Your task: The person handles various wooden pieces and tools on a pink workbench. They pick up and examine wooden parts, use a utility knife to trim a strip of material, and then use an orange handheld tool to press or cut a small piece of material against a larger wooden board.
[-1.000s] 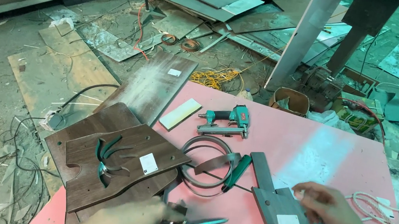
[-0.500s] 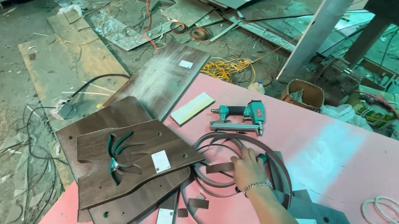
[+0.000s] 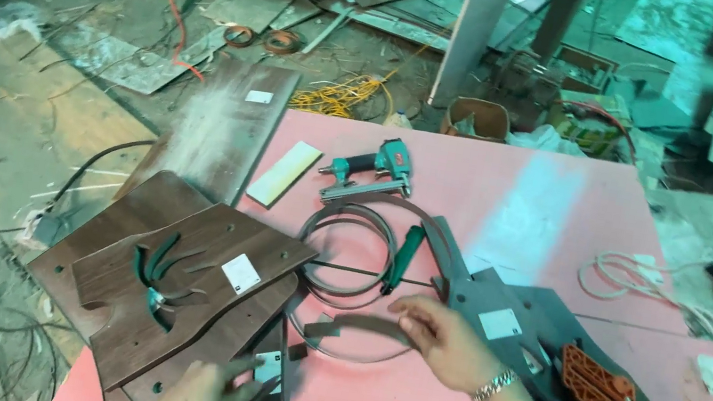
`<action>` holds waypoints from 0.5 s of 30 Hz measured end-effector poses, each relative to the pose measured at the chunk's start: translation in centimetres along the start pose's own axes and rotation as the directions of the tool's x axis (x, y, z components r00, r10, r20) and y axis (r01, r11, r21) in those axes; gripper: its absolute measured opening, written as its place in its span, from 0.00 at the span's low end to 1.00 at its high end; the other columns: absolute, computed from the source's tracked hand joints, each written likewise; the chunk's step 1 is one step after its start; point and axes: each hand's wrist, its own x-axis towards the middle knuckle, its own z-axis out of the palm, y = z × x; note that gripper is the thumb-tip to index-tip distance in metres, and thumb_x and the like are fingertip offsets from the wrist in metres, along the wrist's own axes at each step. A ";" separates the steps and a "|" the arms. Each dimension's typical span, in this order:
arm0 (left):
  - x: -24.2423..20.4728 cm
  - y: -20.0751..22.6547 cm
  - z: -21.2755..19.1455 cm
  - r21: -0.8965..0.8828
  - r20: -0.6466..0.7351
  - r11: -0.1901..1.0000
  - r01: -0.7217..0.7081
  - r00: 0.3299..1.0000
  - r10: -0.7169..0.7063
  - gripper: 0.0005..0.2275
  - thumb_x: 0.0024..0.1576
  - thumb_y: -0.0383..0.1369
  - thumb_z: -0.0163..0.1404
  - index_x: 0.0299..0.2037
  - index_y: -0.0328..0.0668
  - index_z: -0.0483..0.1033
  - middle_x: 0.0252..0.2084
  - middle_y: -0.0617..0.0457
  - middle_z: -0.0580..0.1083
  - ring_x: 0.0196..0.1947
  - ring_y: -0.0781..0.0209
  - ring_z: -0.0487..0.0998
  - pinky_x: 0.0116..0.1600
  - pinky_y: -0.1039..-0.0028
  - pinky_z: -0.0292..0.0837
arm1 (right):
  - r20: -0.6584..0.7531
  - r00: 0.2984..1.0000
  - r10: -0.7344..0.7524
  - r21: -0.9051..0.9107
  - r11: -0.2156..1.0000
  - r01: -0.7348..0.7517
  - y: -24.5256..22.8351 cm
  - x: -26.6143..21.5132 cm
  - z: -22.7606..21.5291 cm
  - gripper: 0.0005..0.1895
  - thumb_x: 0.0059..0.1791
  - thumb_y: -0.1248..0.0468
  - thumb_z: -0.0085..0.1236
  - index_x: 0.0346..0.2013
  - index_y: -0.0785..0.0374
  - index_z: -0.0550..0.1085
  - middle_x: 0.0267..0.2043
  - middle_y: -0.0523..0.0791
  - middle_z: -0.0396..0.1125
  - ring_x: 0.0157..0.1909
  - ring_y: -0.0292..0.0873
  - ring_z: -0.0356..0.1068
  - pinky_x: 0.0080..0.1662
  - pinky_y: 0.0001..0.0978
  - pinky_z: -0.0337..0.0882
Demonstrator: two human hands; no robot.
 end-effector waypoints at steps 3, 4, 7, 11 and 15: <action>-1.1 6.5 0.5 -0.792 0.235 0.610 0.019 0.932 0.277 0.29 0.59 0.45 0.48 0.74 0.59 0.64 0.40 0.51 0.81 0.31 0.62 0.84 0.21 0.81 0.65 | 0.121 0.993 0.011 0.301 0.952 -0.047 0.2 -6.9 1.3 0.14 0.56 0.63 0.51 0.55 0.59 0.76 0.29 0.41 0.65 0.34 0.35 0.64 0.38 0.25 0.65; -0.6 6.9 2.4 -0.776 0.256 0.630 0.018 0.923 0.289 0.29 0.59 0.45 0.48 0.74 0.59 0.64 0.40 0.51 0.81 0.31 0.62 0.84 0.21 0.81 0.65 | 0.095 0.995 0.030 0.311 0.949 -0.058 0.1 -8.8 1.6 0.14 0.56 0.63 0.51 0.55 0.59 0.76 0.29 0.41 0.65 0.34 0.35 0.64 0.38 0.25 0.65; -0.3 8.6 7.9 -0.843 0.389 0.531 0.086 0.778 0.493 0.13 0.65 0.34 0.52 0.37 0.26 0.76 0.25 0.40 0.78 0.16 0.53 0.78 0.20 0.80 0.57 | 0.007 0.990 0.141 0.264 0.955 -0.138 0.7 -15.1 1.6 0.16 0.56 0.61 0.47 0.57 0.55 0.76 0.35 0.42 0.70 0.36 0.35 0.65 0.41 0.25 0.67; -3.2 11.5 10.4 -0.788 0.606 0.330 0.520 0.751 0.262 0.09 0.60 0.29 0.59 0.39 0.25 0.77 0.24 0.36 0.70 0.17 0.61 0.62 0.22 0.78 0.54 | -0.272 0.932 -0.239 -0.345 0.928 0.138 3.6 -22.7 1.5 0.13 0.56 0.59 0.48 0.52 0.55 0.76 0.40 0.42 0.72 0.41 0.45 0.70 0.44 0.36 0.68; -7.7 14.0 11.9 -0.744 0.443 0.639 0.196 0.860 0.252 0.10 0.58 0.25 0.60 0.36 0.15 0.84 0.24 0.29 0.79 0.20 0.53 0.67 0.31 0.71 0.61 | -0.694 0.605 -0.390 -0.534 0.843 -0.070 8.1 -31.5 -0.5 0.09 0.52 0.62 0.55 0.44 0.57 0.79 0.53 0.46 0.70 0.56 0.48 0.71 0.59 0.41 0.71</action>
